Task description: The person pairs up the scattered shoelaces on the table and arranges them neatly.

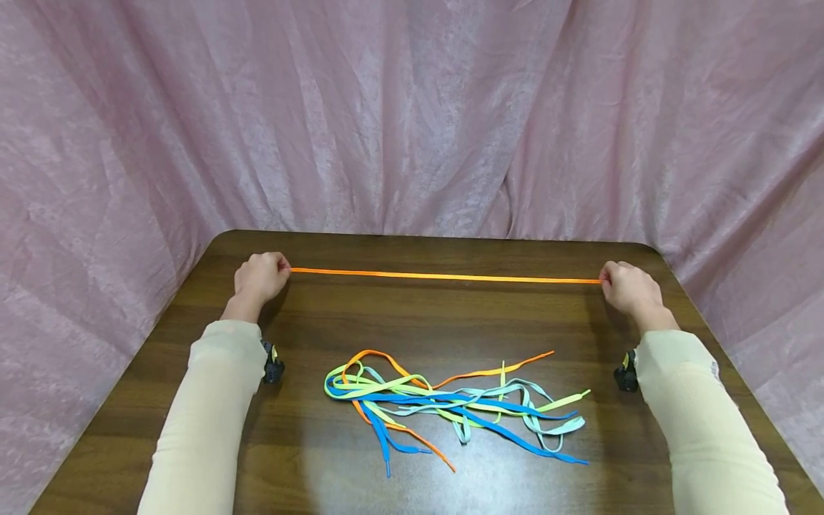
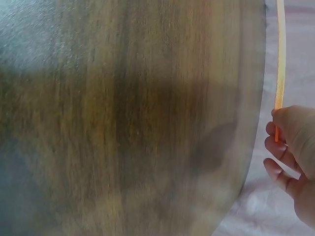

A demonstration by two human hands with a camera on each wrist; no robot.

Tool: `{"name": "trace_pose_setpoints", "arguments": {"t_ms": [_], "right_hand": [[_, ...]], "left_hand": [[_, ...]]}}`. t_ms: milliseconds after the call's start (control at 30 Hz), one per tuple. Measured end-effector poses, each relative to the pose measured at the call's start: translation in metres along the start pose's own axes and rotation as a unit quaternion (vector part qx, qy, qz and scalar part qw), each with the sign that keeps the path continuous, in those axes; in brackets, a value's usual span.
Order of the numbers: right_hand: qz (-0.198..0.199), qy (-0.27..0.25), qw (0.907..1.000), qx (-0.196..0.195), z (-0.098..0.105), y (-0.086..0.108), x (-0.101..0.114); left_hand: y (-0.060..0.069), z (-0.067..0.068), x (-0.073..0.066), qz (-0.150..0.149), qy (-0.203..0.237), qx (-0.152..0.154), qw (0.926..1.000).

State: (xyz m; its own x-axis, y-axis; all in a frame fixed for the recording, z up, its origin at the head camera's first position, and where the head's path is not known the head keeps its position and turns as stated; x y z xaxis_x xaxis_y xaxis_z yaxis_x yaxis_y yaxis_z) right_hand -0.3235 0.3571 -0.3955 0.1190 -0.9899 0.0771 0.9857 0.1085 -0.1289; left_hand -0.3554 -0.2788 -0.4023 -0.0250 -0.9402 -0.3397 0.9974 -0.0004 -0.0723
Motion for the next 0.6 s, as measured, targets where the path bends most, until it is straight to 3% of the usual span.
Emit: {"name": "trace_pose_setpoints", "arguments": {"t_ms": [233,600], "right_hand": [[-0.012,-0.004,0.9999,0.002,-0.006,-0.007,0.001],[-0.032,-0.007,0.9976,0.061,-0.021,-0.009,0.002]], "left_hand": [[-0.006,-0.002,-0.001,0.009,-0.017,0.017,0.9997],[-0.013,-0.016,-0.001,0.007,-0.023,0.015,0.9996]]}}
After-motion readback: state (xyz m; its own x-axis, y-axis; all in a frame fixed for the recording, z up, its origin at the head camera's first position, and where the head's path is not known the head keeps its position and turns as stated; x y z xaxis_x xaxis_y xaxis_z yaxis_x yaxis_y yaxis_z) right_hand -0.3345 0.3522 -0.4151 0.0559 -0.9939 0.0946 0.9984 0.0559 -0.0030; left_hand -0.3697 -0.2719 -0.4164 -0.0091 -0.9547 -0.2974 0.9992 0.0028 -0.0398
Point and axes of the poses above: each hand's wrist, its own y-axis away from the middle knuckle, its own z-axis out of the back of the hand, x = y × z, the point moved 6 cm from there along -y, towards the middle knuckle, and after that the axes turned 5 degrees about y, right-handed, at the moved point
